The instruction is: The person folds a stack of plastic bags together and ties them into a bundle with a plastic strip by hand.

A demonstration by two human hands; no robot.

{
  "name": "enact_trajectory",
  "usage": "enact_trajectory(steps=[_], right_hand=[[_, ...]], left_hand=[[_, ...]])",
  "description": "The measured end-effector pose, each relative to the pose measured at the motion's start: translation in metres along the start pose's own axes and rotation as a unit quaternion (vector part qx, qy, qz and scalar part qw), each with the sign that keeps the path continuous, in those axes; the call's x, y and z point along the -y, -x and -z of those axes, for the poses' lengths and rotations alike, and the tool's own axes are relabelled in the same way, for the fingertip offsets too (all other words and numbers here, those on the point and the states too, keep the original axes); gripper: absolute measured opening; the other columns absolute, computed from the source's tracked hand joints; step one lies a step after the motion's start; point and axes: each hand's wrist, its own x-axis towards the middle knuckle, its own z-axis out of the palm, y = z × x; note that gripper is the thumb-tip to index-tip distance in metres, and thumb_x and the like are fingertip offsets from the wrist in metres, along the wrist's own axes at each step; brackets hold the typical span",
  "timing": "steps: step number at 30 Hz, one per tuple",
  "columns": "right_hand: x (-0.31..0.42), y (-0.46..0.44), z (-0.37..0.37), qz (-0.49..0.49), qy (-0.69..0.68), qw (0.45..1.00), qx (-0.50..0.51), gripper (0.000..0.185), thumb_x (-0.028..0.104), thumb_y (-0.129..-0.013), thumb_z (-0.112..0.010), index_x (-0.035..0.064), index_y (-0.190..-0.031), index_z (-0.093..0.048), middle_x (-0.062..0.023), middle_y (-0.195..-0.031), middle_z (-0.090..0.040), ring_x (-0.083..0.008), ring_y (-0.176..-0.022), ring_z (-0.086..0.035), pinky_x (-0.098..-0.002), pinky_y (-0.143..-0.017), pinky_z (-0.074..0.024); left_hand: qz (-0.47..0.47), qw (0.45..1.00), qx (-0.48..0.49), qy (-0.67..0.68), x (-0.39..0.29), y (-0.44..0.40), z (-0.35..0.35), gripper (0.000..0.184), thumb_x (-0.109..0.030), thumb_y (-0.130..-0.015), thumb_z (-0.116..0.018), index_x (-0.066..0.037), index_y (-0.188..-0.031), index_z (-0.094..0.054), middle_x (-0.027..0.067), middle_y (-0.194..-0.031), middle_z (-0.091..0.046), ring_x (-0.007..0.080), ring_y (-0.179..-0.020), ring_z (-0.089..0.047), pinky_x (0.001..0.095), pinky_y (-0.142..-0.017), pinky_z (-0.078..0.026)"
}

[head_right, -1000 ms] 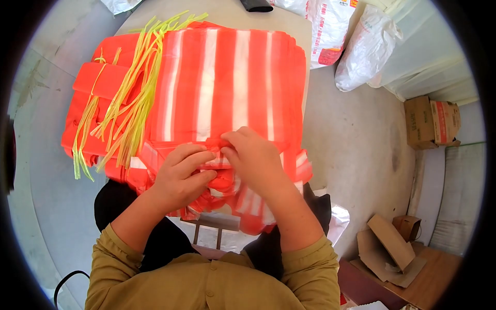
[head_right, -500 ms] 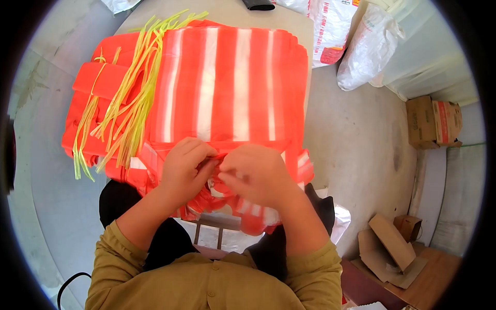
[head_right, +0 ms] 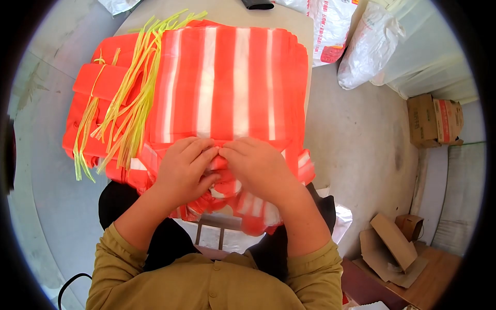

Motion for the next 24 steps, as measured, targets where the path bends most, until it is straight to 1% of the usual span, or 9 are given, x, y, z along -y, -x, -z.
enact_trajectory(steps=[2,5,8,11,14,17,21,23,24], right_hand=[[0.002,0.0,-0.001,-0.032,0.0,0.999,-0.009,0.031,0.002,-0.08,-0.069,0.0035,-0.111,-0.068,-0.0089,-0.104,-0.069,-0.0289,-0.097,-0.067,-0.0387,-0.083,-0.0576],[0.003,-0.001,0.003,-0.047,-0.007,0.999,0.016,0.038,0.0,-0.08,-0.074,0.0034,-0.118,-0.071,-0.0111,-0.117,-0.072,-0.0323,-0.105,-0.068,-0.0418,-0.088,-0.0582],[0.001,0.0,0.003,-0.02,0.062,0.998,0.001,0.037,0.0,-0.081,-0.072,0.0033,-0.118,-0.071,-0.0103,-0.117,-0.072,-0.0311,-0.105,-0.069,-0.0409,-0.087,-0.0589],[0.0,-0.001,-0.003,-0.022,0.088,0.994,-0.052,0.034,0.0,-0.08,-0.064,0.0053,-0.113,-0.07,-0.0082,-0.113,-0.072,-0.0267,-0.101,-0.069,-0.0388,-0.082,-0.0588],[0.003,-0.003,-0.004,-0.061,0.086,0.994,-0.042,0.034,0.0,-0.08,-0.064,0.0064,-0.113,-0.071,-0.0068,-0.111,-0.073,-0.0268,-0.101,-0.069,-0.0392,-0.081,-0.0594],[0.005,-0.003,-0.002,-0.067,0.089,0.993,-0.049,0.033,0.0,-0.081,-0.064,0.0077,-0.112,-0.071,-0.0054,-0.107,-0.074,-0.027,-0.098,-0.07,-0.0393,-0.078,-0.0595],[0.013,0.0,0.005,-0.095,0.063,0.993,-0.008,0.025,0.003,-0.087,-0.067,0.0054,-0.111,-0.073,-0.0107,-0.098,-0.075,-0.0318,-0.093,-0.071,-0.0427,-0.075,-0.0572],[0.017,0.003,0.011,-0.112,0.05,0.992,0.033,0.023,0.005,-0.089,-0.067,0.006,-0.111,-0.073,-0.0123,-0.094,-0.074,-0.0335,-0.088,-0.07,-0.0446,-0.072,-0.0556],[0.02,0.002,0.016,-0.121,0.045,0.989,0.072,0.022,0.007,-0.089,-0.067,0.006,-0.11,-0.072,-0.0134,-0.091,-0.073,-0.0343,-0.086,-0.07,-0.0453,-0.071,-0.055]], left_hand=[[-0.009,1.0,-0.01,-0.022,0.004,0.002,-0.004,0.042,-0.004,-0.072,-0.077,0.0,-0.112,-0.069,0.0133,-0.117,-0.069,0.0342,-0.107,-0.066,0.0452,-0.091,-0.055],[-0.011,0.999,-0.019,-0.037,0.011,0.003,-0.005,0.042,-0.001,-0.071,-0.074,0.0,-0.113,-0.069,0.0129,-0.117,-0.069,0.0338,-0.108,-0.066,0.0451,-0.092,-0.055],[-0.007,0.999,-0.025,-0.039,0.015,0.003,-0.007,0.043,0.0,-0.071,-0.072,-0.001,-0.114,-0.069,0.0122,-0.117,-0.07,0.0338,-0.108,-0.066,0.0449,-0.093,-0.055],[-0.005,0.998,-0.023,-0.052,0.014,0.002,-0.003,0.041,0.0,-0.072,-0.071,-0.002,-0.113,-0.069,0.0121,-0.118,-0.07,0.0339,-0.108,-0.066,0.0444,-0.092,-0.055],[0.001,0.997,-0.029,-0.066,0.016,0.0,0.005,0.04,0.0,-0.074,-0.07,-0.002,-0.114,-0.07,0.0113,-0.114,-0.071,0.0327,-0.106,-0.067,0.043,-0.089,-0.056],[0.017,0.996,-0.027,-0.078,0.019,0.002,0.013,0.039,-0.001,-0.075,-0.069,-0.003,-0.114,-0.07,0.0097,-0.106,-0.073,0.031,-0.1,-0.069,0.0417,-0.084,-0.057],[0.006,0.997,-0.013,-0.076,0.023,0.012,0.024,0.039,-0.001,-0.079,-0.071,-0.005,-0.118,-0.07,0.0093,-0.096,-0.073,0.0292,-0.089,-0.071,0.0412,-0.078,-0.057],[0.049,0.996,0.062,-0.029,0.021,0.019,0.033,0.039,-0.003,-0.081,-0.075,-0.005,-0.119,-0.07,0.0115,-0.095,-0.072,0.0311,-0.087,-0.07,0.042,-0.077,-0.056],[0.072,0.993,0.098,-0.005,0.019,0.022,0.039,0.038,-0.004,-0.081,-0.076,-0.005,-0.119,-0.07,0.0125,-0.094,-0.072,0.0321,-0.086,-0.07,0.0424,-0.076,-0.056]])
